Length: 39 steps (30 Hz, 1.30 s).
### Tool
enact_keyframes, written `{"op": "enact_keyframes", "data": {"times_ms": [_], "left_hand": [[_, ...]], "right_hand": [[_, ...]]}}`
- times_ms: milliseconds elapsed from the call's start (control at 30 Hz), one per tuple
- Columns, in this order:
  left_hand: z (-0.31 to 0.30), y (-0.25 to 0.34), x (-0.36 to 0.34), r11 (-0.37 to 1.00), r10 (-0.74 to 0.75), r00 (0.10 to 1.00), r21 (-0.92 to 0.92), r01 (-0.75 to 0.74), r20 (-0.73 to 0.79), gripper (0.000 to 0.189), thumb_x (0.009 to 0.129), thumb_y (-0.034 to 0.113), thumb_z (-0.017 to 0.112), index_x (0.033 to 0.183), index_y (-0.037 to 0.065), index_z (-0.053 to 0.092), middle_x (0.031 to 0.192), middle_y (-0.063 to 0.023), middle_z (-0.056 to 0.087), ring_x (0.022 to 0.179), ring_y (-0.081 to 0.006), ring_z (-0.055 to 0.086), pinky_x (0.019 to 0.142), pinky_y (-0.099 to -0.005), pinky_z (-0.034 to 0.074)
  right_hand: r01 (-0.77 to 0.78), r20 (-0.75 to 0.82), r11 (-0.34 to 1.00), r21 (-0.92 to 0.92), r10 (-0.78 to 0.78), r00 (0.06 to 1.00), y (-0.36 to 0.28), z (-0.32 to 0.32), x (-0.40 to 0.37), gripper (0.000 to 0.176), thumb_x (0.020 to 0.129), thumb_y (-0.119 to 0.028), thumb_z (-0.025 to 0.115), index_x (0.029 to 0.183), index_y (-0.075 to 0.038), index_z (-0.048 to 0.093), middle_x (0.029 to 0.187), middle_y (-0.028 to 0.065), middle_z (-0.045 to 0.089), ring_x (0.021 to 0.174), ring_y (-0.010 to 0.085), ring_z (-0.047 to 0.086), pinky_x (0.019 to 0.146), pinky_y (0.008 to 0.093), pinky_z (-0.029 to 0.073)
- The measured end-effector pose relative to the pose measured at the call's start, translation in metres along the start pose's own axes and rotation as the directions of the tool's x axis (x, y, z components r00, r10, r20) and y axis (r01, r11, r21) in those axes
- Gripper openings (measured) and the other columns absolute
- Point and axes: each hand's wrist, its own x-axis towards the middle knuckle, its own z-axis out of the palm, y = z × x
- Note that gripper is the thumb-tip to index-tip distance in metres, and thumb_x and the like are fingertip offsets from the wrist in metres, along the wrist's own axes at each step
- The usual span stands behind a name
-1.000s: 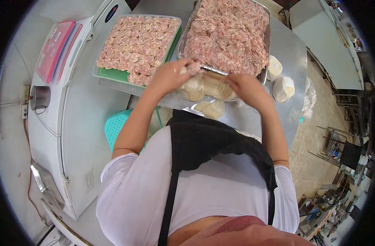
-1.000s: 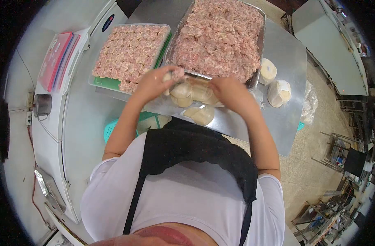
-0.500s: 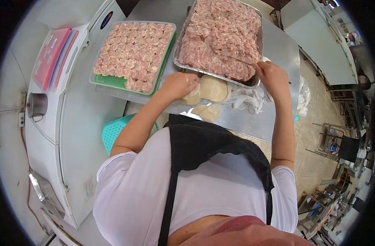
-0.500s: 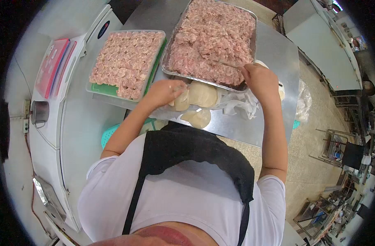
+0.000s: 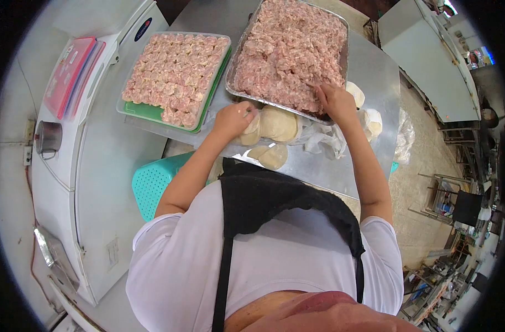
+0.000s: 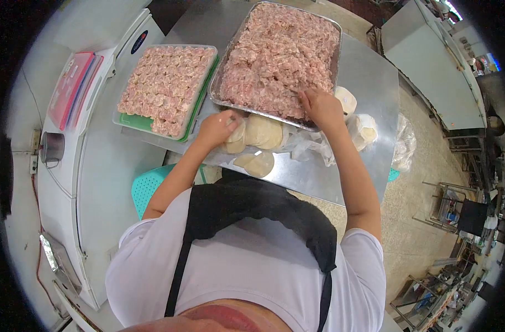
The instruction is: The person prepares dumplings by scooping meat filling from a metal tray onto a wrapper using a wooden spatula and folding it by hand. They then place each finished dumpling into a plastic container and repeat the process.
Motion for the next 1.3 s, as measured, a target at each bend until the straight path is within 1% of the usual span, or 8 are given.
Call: {"op": "enact_keyframes", "data": {"times_ms": [233,467,633,833,1033,1167,1233,1300], "left_hand": [[-0.07,0.044,0.016,0.945,0.165,0.977,-0.304,-0.117,0.138,0.028,0.086,0.033,0.062,0.099,0.009,0.064,0.094,-0.015,0.066,0.091,-0.0336,0.062,0.078,-0.0398,0.048],[-0.049,0.038,0.087,0.84,0.533,0.767,0.115,-0.53,-0.358,0.023,0.086,0.02,0.057,0.106,0.009,0.063,0.097,-0.0142,0.065,0.093,-0.033,0.061,0.083,-0.0448,0.048],[-0.081,0.029,0.095,0.867,0.484,0.866,0.205,-0.455,-0.127,0.038,0.087,0.017,0.055,0.123,0.01,0.055,0.097,-0.0175,0.066,0.093,-0.0342,0.061,0.079,-0.0466,0.049],[-0.107,0.027,0.086,0.907,0.385,0.922,0.203,-0.37,-0.042,0.025,0.087,0.02,0.056,0.107,0.007,0.063,0.091,-0.0164,0.067,0.086,-0.0359,0.063,0.071,-0.0457,0.05],[-0.112,0.009,0.077,0.846,0.497,0.867,0.236,-0.477,-0.028,0.03,0.092,0.025,0.051,0.106,0.002,0.063,0.099,-0.0175,0.066,0.088,-0.039,0.061,0.077,-0.0448,0.049],[-0.064,0.0,0.081,0.882,0.212,0.976,-0.419,-0.216,-0.057,0.032,0.092,0.03,0.053,0.093,0.001,0.066,0.098,-0.0168,0.066,0.091,-0.0292,0.064,0.081,-0.0401,0.049],[-0.067,0.007,0.082,0.253,-0.04,0.945,-0.912,0.324,0.325,0.038,0.097,0.034,0.049,0.109,-0.001,0.061,0.106,-0.0145,0.066,0.098,-0.0246,0.065,0.086,-0.0385,0.052],[-0.076,0.009,0.08,0.014,0.012,0.946,-0.946,0.325,0.325,0.036,0.097,0.03,0.047,0.111,-0.001,0.059,0.106,-0.0146,0.065,0.101,-0.0257,0.063,0.085,-0.0388,0.052]], "right_hand": [[-0.054,0.118,0.997,0.049,0.048,0.992,-0.018,-0.006,-0.006,0.04,0.096,-0.036,0.044,0.079,-0.006,0.064,0.07,0.0183,0.064,0.066,0.0375,0.063,0.061,0.0478,0.051],[-0.203,0.223,0.956,0.211,0.155,0.962,-0.019,0.004,-0.015,0.036,0.096,-0.028,0.046,0.083,0.002,0.062,0.076,0.0237,0.062,0.072,0.0377,0.062,0.068,0.0464,0.048],[-0.655,0.67,0.532,0.537,0.203,0.714,-0.006,-0.002,-0.009,0.037,0.095,-0.029,0.048,0.087,0.003,0.064,0.077,0.0213,0.064,0.072,0.0383,0.061,0.066,0.0441,0.046],[-0.162,-0.009,0.944,0.286,0.172,0.985,-0.023,-0.006,0.016,0.029,0.094,-0.028,0.05,0.09,-0.003,0.064,0.078,0.0201,0.064,0.073,0.0358,0.064,0.065,0.0453,0.048],[-0.149,0.084,0.989,0.013,0.148,0.985,-0.069,0.024,0.019,0.028,0.094,-0.029,0.048,0.087,-0.004,0.058,0.078,0.0204,0.064,0.074,0.0379,0.064,0.064,0.0495,0.05],[-0.194,0.184,0.953,0.232,0.153,0.971,-0.058,0.035,0.02,0.032,0.095,-0.03,0.047,0.085,-0.002,0.06,0.07,0.0186,0.062,0.062,0.0355,0.061,0.056,0.0459,0.047],[-0.231,0.255,0.904,0.359,0.143,0.956,-0.056,0.021,0.022,0.033,0.095,-0.028,0.046,0.084,-0.003,0.063,0.067,0.0155,0.062,0.058,0.0307,0.062,0.052,0.0419,0.046],[-0.67,0.637,0.373,0.641,0.228,0.736,-0.056,0.004,0.018,0.035,0.097,-0.03,0.047,0.083,-0.003,0.065,0.058,0.0042,0.055,0.046,0.0142,0.049,0.043,0.0295,0.036]]}}
